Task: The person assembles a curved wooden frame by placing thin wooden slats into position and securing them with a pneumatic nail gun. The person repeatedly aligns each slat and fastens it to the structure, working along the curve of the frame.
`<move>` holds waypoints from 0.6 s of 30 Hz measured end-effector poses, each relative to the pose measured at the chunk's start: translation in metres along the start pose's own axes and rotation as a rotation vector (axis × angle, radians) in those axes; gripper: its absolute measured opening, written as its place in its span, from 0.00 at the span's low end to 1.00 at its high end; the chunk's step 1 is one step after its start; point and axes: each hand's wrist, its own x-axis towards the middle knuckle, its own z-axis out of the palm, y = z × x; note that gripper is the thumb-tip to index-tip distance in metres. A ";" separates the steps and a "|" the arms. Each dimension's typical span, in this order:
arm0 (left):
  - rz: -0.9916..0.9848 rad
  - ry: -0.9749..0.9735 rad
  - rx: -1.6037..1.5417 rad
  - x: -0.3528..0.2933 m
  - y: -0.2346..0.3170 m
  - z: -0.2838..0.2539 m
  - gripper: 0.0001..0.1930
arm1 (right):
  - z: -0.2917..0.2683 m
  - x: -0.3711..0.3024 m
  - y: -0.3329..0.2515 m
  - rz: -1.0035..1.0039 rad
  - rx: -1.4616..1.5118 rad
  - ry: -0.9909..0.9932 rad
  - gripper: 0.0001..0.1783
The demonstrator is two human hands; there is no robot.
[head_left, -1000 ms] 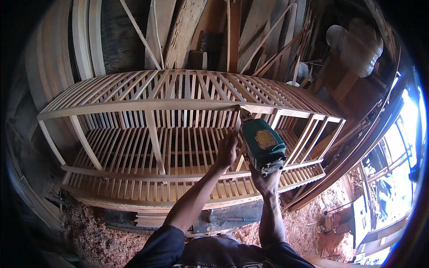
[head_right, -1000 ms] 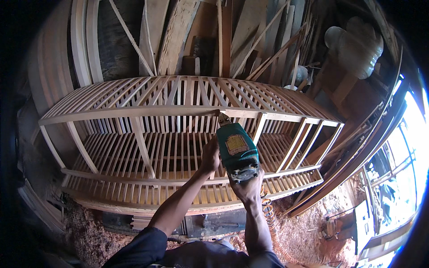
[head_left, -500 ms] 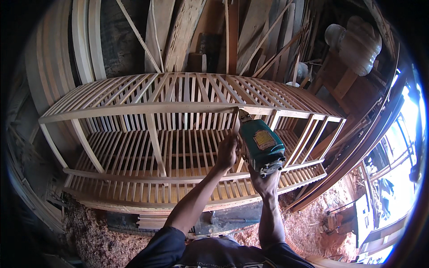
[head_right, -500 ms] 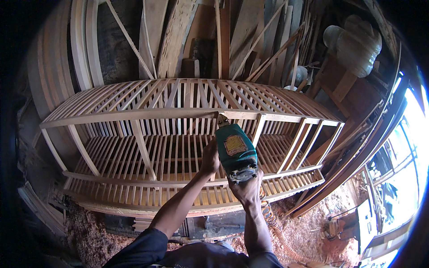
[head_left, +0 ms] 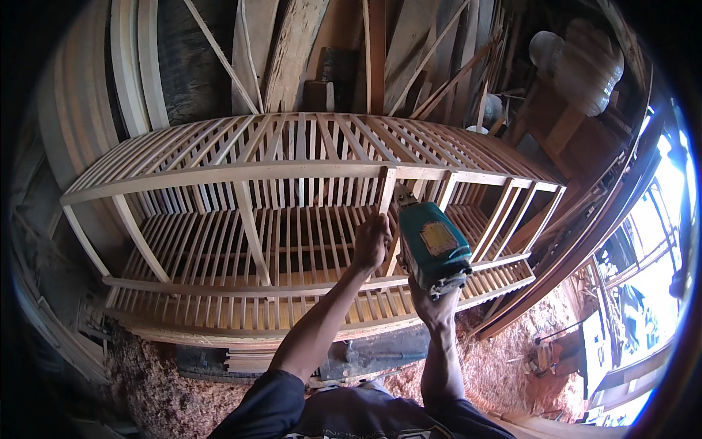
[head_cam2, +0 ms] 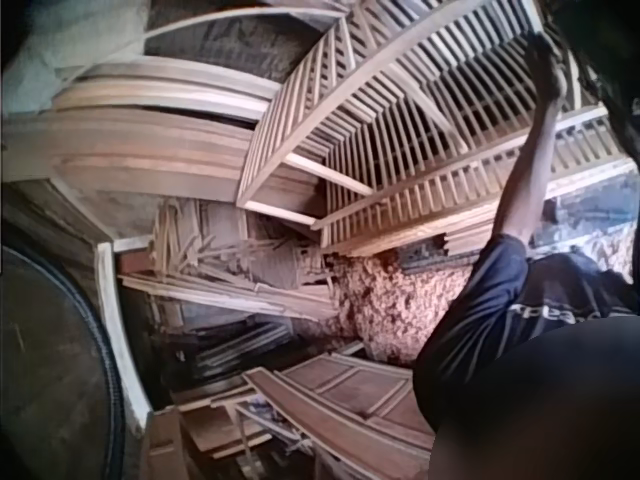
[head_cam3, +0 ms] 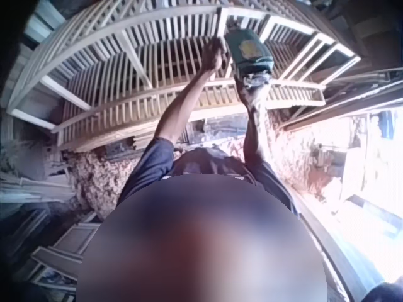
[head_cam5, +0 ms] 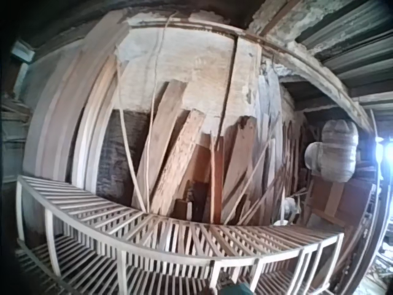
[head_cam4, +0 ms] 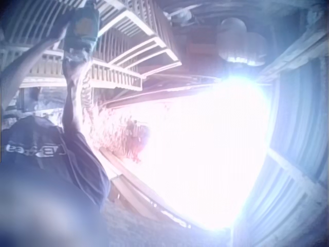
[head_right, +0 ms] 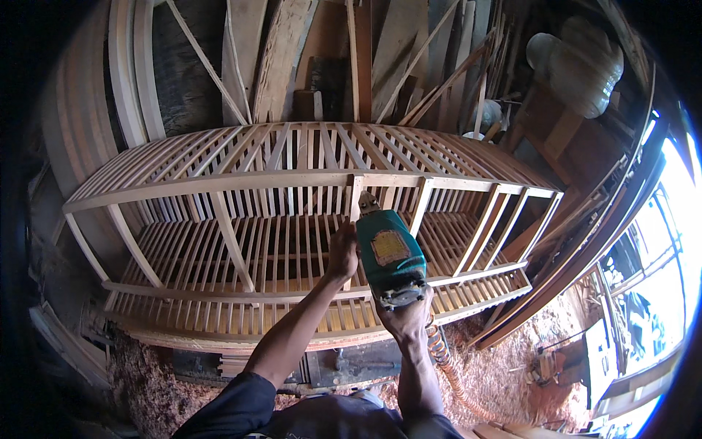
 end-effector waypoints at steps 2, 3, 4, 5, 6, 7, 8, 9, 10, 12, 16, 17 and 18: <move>0.090 0.015 0.062 -0.001 0.004 0.002 0.17 | 0.001 0.002 0.002 0.056 -0.017 -0.084 0.17; 0.125 0.017 0.057 -0.001 0.005 0.003 0.17 | 0.001 0.003 0.003 0.052 -0.029 -0.111 0.19; 0.159 0.020 0.052 0.000 0.007 0.004 0.17 | 0.002 0.005 0.004 0.048 -0.041 -0.138 0.20; 0.168 0.039 0.073 -0.001 0.008 0.004 0.18 | 0.003 0.006 0.004 0.018 -0.041 -0.127 0.20; 0.178 0.057 0.094 0.000 0.009 0.005 0.18 | 0.004 0.006 0.004 0.017 -0.022 -0.121 0.20; 0.189 0.075 0.115 0.000 0.009 0.005 0.18 | 0.005 0.007 0.004 0.016 -0.003 -0.114 0.20; 0.159 0.069 0.093 0.000 0.010 0.005 0.18 | 0.006 0.009 0.003 0.016 0.016 -0.107 0.20; 0.128 0.062 0.070 0.000 0.010 0.005 0.18 | 0.006 0.009 0.003 0.038 0.043 -0.093 0.20; 0.098 0.054 0.047 0.000 0.010 0.005 0.18 | 0.008 0.011 0.003 0.027 0.058 -0.065 0.17; 0.101 0.056 0.021 0.000 0.010 0.005 0.19 | 0.012 0.014 0.003 -0.029 0.074 0.004 0.12; 0.079 0.046 -0.009 0.000 0.006 0.005 0.18 | 0.014 0.014 0.006 -0.111 0.045 0.019 0.10; 0.089 0.044 0.007 0.000 0.004 0.004 0.18 | 0.013 0.013 0.007 -0.098 0.031 -0.004 0.12; 0.131 0.045 0.057 0.001 0.002 0.003 0.18 | 0.010 0.010 0.007 -0.052 0.012 -0.046 0.16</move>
